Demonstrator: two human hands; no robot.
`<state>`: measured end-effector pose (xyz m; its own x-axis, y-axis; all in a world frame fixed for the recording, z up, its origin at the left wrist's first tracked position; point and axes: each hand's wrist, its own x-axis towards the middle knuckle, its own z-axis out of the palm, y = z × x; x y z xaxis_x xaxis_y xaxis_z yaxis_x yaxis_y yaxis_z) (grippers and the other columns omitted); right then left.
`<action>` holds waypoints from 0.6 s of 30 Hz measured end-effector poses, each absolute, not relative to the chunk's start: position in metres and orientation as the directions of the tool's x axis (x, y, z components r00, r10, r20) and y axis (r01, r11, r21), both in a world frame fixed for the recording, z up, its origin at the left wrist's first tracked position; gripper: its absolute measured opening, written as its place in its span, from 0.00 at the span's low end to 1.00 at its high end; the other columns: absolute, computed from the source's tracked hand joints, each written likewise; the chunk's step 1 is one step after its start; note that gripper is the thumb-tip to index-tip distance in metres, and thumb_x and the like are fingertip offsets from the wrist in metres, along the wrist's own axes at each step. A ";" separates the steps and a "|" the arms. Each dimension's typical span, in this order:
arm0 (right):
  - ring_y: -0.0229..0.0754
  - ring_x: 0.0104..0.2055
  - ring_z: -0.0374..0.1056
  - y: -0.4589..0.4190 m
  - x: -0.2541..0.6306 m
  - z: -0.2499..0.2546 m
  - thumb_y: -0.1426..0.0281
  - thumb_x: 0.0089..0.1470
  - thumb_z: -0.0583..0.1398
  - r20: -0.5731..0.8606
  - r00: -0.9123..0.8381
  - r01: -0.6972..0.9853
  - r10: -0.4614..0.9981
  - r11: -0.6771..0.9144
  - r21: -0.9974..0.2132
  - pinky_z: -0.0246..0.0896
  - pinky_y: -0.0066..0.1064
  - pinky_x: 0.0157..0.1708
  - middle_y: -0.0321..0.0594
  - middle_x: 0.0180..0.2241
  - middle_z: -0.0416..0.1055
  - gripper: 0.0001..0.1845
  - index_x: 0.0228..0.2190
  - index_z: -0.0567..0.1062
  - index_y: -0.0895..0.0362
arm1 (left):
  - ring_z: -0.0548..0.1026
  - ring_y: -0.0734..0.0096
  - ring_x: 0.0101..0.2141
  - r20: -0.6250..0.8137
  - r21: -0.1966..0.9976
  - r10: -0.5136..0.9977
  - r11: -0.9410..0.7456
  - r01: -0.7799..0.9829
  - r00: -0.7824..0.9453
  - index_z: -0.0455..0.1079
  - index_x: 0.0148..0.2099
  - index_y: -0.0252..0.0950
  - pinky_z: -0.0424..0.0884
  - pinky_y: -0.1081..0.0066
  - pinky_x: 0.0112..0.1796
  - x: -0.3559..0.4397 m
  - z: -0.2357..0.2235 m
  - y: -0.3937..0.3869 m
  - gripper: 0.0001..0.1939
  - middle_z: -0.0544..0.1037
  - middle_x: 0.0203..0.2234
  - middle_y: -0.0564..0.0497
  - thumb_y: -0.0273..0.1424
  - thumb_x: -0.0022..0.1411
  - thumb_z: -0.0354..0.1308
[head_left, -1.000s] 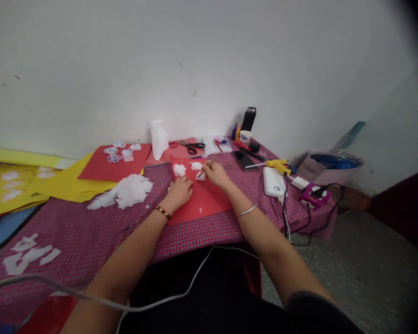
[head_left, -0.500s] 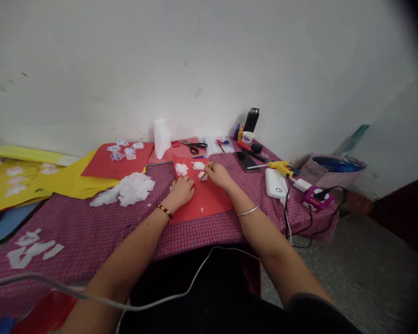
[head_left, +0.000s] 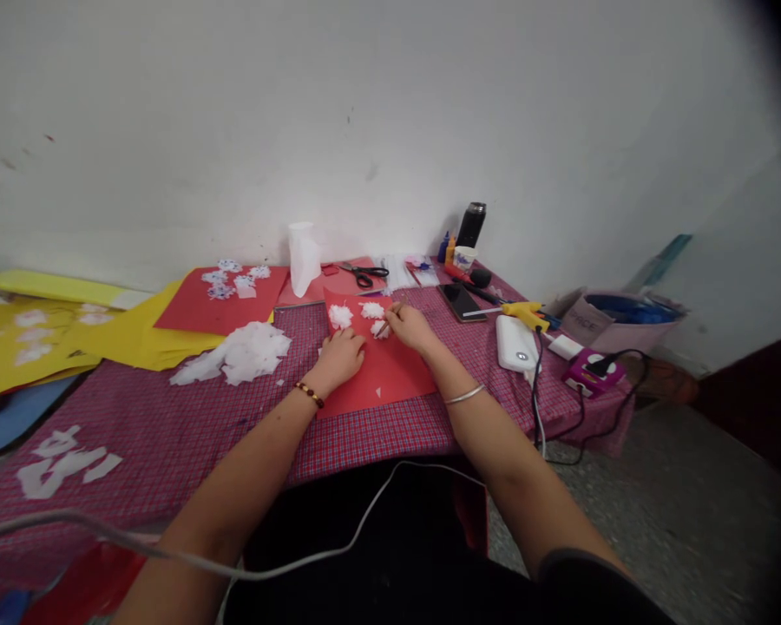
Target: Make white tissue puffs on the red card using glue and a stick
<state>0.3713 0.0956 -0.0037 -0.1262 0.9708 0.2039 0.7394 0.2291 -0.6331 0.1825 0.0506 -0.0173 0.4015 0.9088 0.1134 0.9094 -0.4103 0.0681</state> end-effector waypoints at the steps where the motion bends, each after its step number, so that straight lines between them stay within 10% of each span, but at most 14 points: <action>1: 0.43 0.42 0.74 0.095 0.371 -0.003 0.64 0.66 0.59 0.217 -0.124 0.736 0.968 0.237 -0.635 0.71 0.40 0.45 0.42 0.41 0.76 0.13 0.43 0.76 0.61 | 0.70 0.54 0.53 0.112 0.071 0.908 -0.413 0.908 0.405 0.72 0.58 0.40 0.68 0.56 0.51 0.182 -0.017 0.050 0.19 0.73 0.50 0.41 0.30 0.69 0.49; 18: 0.41 0.35 0.75 0.089 0.365 -0.002 0.71 0.65 0.55 0.262 -0.186 0.707 0.947 0.314 -0.634 0.61 0.25 0.36 0.43 0.30 0.80 0.12 0.34 0.77 0.59 | 0.70 0.54 0.52 0.097 0.089 0.906 -0.420 0.903 0.411 0.75 0.57 0.45 0.69 0.57 0.50 0.182 -0.015 0.050 0.20 0.73 0.48 0.42 0.31 0.70 0.48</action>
